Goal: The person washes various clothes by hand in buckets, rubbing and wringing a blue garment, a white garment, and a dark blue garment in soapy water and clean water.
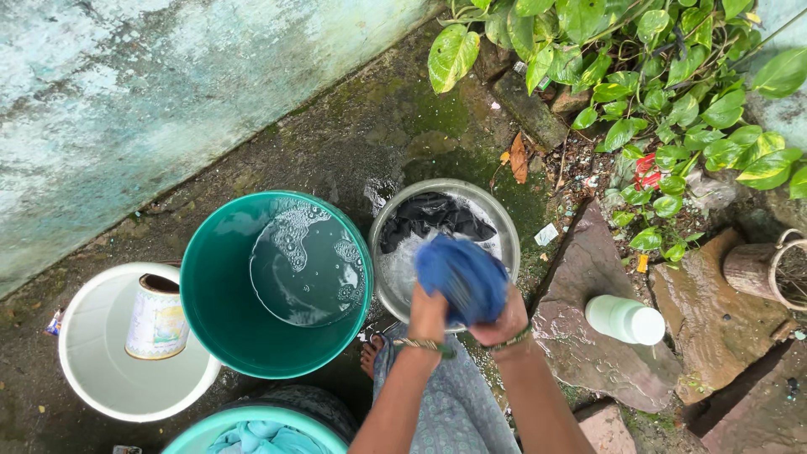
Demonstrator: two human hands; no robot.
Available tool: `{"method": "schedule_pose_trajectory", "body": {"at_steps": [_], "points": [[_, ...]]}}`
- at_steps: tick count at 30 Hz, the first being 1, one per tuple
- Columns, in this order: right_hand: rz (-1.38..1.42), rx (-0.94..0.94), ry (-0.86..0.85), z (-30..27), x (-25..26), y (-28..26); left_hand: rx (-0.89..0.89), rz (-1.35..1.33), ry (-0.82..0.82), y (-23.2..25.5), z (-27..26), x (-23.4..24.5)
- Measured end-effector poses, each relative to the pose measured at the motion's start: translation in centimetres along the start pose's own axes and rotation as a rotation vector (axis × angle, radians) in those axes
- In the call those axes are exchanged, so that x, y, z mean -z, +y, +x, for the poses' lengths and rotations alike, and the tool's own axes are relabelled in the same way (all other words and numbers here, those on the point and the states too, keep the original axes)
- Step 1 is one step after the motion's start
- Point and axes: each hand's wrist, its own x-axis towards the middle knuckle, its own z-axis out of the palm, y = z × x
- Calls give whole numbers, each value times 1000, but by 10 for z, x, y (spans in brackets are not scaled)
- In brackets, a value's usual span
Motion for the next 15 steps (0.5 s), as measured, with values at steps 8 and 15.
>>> {"method": "schedule_pose_trajectory", "body": {"at_steps": [8, 15], "points": [[-241, 101, 86, -34, 4, -1, 475, 1141, 363, 17, 36, 20], [-198, -75, -130, -33, 10, -17, 548, -331, 88, 58, 24, -7]]}}
